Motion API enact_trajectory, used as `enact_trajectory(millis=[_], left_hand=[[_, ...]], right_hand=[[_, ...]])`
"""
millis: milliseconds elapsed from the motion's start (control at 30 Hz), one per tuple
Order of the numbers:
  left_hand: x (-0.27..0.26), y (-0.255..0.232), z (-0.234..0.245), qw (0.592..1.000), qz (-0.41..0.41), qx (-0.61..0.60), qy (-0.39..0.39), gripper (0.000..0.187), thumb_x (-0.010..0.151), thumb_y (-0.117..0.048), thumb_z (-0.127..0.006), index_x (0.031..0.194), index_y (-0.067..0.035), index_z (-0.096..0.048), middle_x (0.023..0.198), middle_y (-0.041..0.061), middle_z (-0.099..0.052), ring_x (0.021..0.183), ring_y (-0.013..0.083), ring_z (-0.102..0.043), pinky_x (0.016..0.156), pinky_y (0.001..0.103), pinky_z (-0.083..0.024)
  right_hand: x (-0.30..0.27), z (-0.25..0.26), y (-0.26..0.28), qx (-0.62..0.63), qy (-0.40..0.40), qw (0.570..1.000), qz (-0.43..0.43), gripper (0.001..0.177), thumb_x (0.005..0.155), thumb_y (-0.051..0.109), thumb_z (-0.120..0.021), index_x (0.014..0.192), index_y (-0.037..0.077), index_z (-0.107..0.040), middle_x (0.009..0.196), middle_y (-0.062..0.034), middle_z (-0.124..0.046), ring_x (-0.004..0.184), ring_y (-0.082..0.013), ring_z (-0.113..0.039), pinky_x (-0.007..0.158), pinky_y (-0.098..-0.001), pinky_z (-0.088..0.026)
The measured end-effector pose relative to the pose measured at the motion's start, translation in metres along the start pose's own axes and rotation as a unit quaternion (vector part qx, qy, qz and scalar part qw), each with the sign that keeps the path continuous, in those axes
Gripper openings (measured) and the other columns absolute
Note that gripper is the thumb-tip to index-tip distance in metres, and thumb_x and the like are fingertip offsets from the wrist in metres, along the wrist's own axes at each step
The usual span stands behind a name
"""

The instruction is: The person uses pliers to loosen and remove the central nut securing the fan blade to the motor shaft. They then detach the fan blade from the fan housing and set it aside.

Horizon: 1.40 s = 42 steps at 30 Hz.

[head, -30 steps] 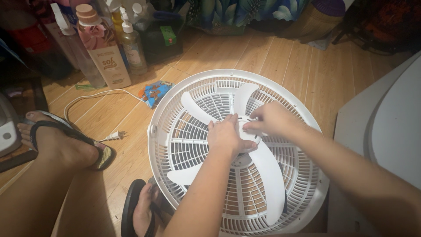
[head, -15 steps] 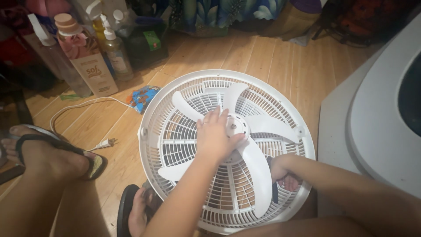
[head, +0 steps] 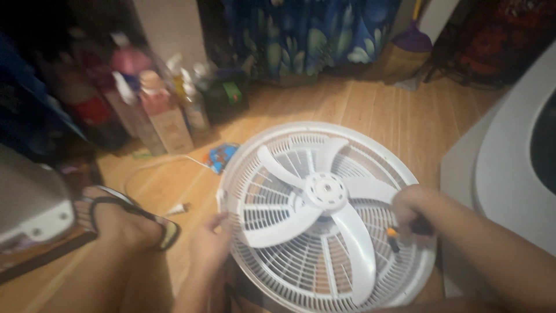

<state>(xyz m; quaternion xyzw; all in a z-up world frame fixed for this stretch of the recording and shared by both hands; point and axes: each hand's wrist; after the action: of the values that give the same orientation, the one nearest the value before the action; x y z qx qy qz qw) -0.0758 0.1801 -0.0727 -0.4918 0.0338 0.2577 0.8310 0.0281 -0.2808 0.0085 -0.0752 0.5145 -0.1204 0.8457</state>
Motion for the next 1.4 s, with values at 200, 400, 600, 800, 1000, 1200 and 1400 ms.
enact_trajectory(millis=[200,400,600,800,1000,1200,1400], left_hand=[[0.035,-0.006,-0.018,0.975,-0.052,0.207,0.064,0.072,0.081,-0.021,-0.076,0.147,-0.021,-0.049,0.118,0.02,-0.073,0.109,0.0349,-0.071,0.094,0.044,-0.057],[0.078,-0.004,-0.02,0.976,-0.039,0.208,0.057,0.07,0.087,-0.015,-0.065,0.153,-0.031,-0.046,0.133,0.014,-0.067,0.122,0.0305,-0.067,0.1,0.041,-0.055],[0.111,0.007,-0.033,0.98,0.008,0.197,0.013,0.067,0.082,-0.013,-0.07,0.145,-0.033,-0.059,0.14,0.009,-0.065,0.13,0.0262,-0.063,0.109,0.038,-0.049],[0.144,0.002,-0.011,0.962,-0.001,0.274,0.004,0.055,0.089,-0.018,-0.061,0.143,-0.029,-0.063,0.14,0.011,-0.066,0.13,0.029,-0.063,0.109,0.042,-0.049],[0.164,0.0,0.013,0.948,-0.022,0.317,-0.01,0.064,0.089,-0.015,-0.059,0.149,-0.036,-0.054,0.144,0.009,-0.061,0.132,0.0283,-0.06,0.11,0.042,-0.047],[0.168,0.006,0.011,0.953,-0.027,0.301,-0.017,0.07,0.085,-0.01,-0.061,0.151,-0.031,-0.051,0.14,0.013,-0.063,0.128,0.0308,-0.062,0.107,0.042,-0.049],[0.135,-0.051,0.026,0.91,-0.082,0.401,0.067,0.051,0.088,-0.031,-0.068,0.135,-0.009,-0.068,0.131,0.017,-0.07,0.124,0.0304,-0.066,0.107,0.039,-0.051]], right_hand=[[-0.055,0.047,-0.03,0.143,-0.164,0.975,0.044,0.025,0.09,0.019,-0.073,0.107,0.0,-0.075,0.094,-0.0177,-0.079,0.079,-0.0295,-0.075,0.067,-0.0432,-0.062],[-0.091,0.027,-0.033,0.294,-0.368,0.859,0.199,0.032,0.087,0.022,-0.077,0.117,0.013,-0.073,0.103,-0.0098,-0.076,0.093,-0.0213,-0.074,0.083,-0.0368,-0.056],[-0.123,0.013,0.002,0.45,-0.361,0.807,0.124,0.042,0.084,0.025,-0.068,0.124,0.012,-0.071,0.107,-0.012,-0.076,0.094,-0.0248,-0.068,0.079,-0.0408,-0.054],[-0.148,0.009,0.017,0.493,-0.331,0.791,0.149,0.052,0.075,0.028,-0.069,0.126,0.015,-0.074,0.101,-0.0083,-0.075,0.085,-0.0205,-0.061,0.072,-0.0378,-0.046],[-0.158,0.008,0.037,0.494,-0.274,0.804,0.185,0.061,0.072,0.034,-0.083,0.128,0.015,-0.071,0.098,-0.0033,-0.072,0.078,-0.0146,-0.055,0.067,-0.0331,-0.043],[-0.141,0.003,0.036,0.606,-0.214,0.723,0.253,0.05,0.072,0.017,-0.08,0.12,0.007,-0.069,0.084,-0.0026,-0.064,0.053,-0.0079,-0.038,0.043,-0.0256,-0.024],[-0.135,0.014,0.024,0.697,-0.185,0.608,0.333,0.027,0.078,0.025,-0.066,0.101,0.011,-0.061,0.074,0.0035,-0.05,0.049,-0.0026,-0.032,0.038,-0.0217,-0.02]])
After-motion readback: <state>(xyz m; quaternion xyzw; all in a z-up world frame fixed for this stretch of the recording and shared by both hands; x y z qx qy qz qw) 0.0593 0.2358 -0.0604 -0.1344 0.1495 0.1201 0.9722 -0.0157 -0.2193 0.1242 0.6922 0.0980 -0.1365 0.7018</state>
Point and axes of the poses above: each hand's wrist, its own x-axis towards the middle knuckle, its own z-axis out of the back of the hand, y = z × x
